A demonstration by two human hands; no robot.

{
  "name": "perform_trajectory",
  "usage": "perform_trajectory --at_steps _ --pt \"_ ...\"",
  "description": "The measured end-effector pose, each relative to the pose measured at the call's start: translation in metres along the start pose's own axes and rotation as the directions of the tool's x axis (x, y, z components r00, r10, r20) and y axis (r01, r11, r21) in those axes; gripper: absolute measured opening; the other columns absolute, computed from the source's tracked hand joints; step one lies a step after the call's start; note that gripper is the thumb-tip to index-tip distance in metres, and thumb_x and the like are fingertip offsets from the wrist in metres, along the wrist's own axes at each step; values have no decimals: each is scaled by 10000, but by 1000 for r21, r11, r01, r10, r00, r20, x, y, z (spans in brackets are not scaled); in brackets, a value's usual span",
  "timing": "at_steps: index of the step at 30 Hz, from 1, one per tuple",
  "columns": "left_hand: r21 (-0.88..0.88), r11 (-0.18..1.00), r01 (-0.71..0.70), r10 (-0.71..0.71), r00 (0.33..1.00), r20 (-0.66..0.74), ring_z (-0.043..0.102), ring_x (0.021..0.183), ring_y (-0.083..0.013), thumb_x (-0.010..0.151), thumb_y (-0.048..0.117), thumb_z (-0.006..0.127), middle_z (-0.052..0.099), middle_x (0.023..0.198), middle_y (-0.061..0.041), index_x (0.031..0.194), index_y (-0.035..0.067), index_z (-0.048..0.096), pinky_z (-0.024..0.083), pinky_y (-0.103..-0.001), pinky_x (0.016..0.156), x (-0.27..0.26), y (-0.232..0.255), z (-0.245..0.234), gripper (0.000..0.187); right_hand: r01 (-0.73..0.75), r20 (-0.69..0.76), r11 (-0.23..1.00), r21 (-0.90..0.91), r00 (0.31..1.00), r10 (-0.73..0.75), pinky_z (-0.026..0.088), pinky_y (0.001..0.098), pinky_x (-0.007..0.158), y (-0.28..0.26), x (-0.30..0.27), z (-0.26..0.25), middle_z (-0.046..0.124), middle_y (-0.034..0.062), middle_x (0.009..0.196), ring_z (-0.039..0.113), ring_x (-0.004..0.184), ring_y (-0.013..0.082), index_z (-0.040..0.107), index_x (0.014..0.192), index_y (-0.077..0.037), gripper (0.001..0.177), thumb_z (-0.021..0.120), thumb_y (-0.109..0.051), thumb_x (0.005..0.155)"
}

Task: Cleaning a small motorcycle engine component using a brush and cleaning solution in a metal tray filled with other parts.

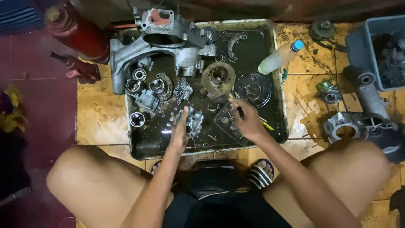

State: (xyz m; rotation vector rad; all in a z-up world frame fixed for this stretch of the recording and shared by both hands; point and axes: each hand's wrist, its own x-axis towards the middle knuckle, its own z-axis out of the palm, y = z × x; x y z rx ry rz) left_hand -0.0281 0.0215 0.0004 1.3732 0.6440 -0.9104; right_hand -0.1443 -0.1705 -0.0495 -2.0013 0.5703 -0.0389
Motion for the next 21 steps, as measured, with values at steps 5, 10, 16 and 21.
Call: perform_trajectory --at_steps 5,10,16,21 --pt "456 887 67 -37 996 -75 467 1402 -336 708 877 680 482 1501 -189 1556 192 389 399 -491 1172 113 -86 -59 1128 -27 -41 932 -361 999 13 607 646 757 43 -31 19 504 225 1182 639 1021 537 511 1350 -101 400 558 -4 965" --pt "492 870 24 6 998 -59 606 1203 -319 802 850 638 638 1253 -158 1313 193 634 505 -492 1001 162 -116 -91 833 -44 28 770 -636 996 81 633 590 856 84 -34 13 465 153 1289 650 1114 457 513 1338 -134 484 609 20 890" --pt "350 935 58 -56 998 -18 311 1486 -434 873 832 487 302 1627 -220 1600 160 311 307 -615 1189 156 -115 -101 1006 -162 2 440 -883 937 349 479 546 1078 145 -25 -7 463 37 1540 456 1405 364 646 1361 -267 516 692 -70 886" --pt "202 976 77 -84 996 26 338 1464 -460 829 852 552 280 1623 -257 1602 146 258 325 -625 1178 166 -141 -120 1088 -198 -13 385 -901 901 433 432 581 1091 102 -26 -11 380 98 1619 400 1420 403 727 1272 -158 417 745 -130 857"
